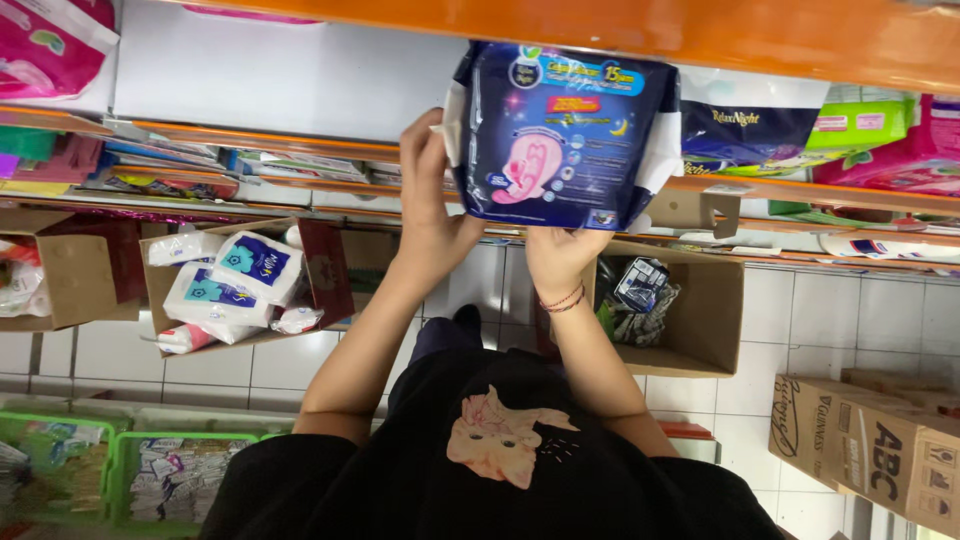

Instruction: The person wipes various packages of feminine hygiene products with a cloth, scans them using a handheld barcode scanner, and organizes them on a store shelf.

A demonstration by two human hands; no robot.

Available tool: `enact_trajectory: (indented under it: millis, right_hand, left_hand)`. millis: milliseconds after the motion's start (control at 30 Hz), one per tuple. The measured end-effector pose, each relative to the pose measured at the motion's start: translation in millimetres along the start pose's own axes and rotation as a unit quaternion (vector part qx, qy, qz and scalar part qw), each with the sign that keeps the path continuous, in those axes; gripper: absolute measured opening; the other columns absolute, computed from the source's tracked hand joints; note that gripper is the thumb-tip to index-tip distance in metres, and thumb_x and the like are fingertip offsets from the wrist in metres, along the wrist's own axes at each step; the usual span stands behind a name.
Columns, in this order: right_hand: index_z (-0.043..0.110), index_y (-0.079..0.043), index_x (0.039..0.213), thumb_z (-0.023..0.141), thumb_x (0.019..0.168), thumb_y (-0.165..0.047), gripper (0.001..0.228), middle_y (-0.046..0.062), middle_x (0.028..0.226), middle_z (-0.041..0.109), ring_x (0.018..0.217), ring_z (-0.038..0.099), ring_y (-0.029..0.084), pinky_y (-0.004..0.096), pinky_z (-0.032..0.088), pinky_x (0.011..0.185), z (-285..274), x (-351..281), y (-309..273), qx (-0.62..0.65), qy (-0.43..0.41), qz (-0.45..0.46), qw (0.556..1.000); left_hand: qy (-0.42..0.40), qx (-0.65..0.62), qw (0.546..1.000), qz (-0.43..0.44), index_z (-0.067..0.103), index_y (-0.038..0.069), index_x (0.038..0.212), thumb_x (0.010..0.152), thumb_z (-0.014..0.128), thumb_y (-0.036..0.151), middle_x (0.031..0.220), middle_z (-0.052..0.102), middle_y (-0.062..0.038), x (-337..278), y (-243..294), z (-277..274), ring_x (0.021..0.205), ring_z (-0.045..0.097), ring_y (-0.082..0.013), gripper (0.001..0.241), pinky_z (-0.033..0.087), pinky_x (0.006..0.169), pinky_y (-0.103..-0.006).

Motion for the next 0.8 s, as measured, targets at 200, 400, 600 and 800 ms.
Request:
enact_trajectory:
  millis: [200, 400, 600, 800]
  right_hand:
    - [0.055, 0.008, 0.134, 0.077, 0.093, 0.004, 0.047, 0.013, 0.13, 0.065, 0.121, 0.064, 0.018, 0.032, 0.052, 0.108, 3.6, 12.7, -25.1, -0.152, -0.013, -0.038, 0.988]
    - [0.061, 0.006, 0.125, 0.08, 0.089, 0.0, 0.04, 0.014, 0.114, 0.068, 0.106, 0.066, 0.022, 0.033, 0.052, 0.099, 11.3, 19.6, -54.3, -0.252, -0.02, -0.078, 0.964]
    - [0.06, 0.005, 0.114, 0.084, 0.093, 0.0, 0.032, 0.014, 0.111, 0.059, 0.099, 0.061, 0.023, 0.03, 0.051, 0.087, 17.4, 33.5, -59.7, -0.288, -0.035, -0.046, 0.956]
    - [0.047, 0.008, 0.145, 0.074, 0.099, 0.002, 0.053, 0.018, 0.14, 0.049, 0.126, 0.06, 0.025, 0.032, 0.051, 0.107, 22.7, 27.6, -59.3, -0.164, -0.024, -0.053, 0.985]
  left_hand:
    - [-0.018, 0.032, 0.999, 0.023, 0.036, 0.002, 0.155, 0.085, 0.078, -0.006, 0.151, 0.04, -0.023, -3.3, -8.0, 4.4, 0.137, 0.048, -0.0397, 0.081, 0.048, 0.114, -0.0448]
    - [-0.031, 0.048, 0.998, 0.035, 0.037, -0.002, 0.154, 0.087, 0.077, -0.006, 0.146, 0.043, -0.025, -1.3, -1.5, 1.0, 0.131, 0.051, -0.0408, 0.078, 0.049, 0.11, -0.0452]
    - [-0.031, 0.005, 0.999, -0.004, 0.035, 0.0, 0.157, 0.096, 0.075, -0.004, 0.144, 0.046, -0.024, 10.1, 4.0, -2.3, 0.128, 0.058, -0.0373, 0.073, 0.054, 0.104, -0.041]
    - [0.007, 0.017, 0.999, 0.027, 0.035, 0.005, 0.157, 0.088, 0.071, -0.009, 0.14, 0.043, -0.021, 13.5, 6.4, -3.4, 0.123, 0.055, -0.0356, 0.079, 0.054, 0.096, -0.0384]
Point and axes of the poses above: each hand's wrist, its own x-axis towards the middle knuckle, its own z-axis out of the palm, y = z × x, the point moved 6 cm from there along x, towards the middle knuckle
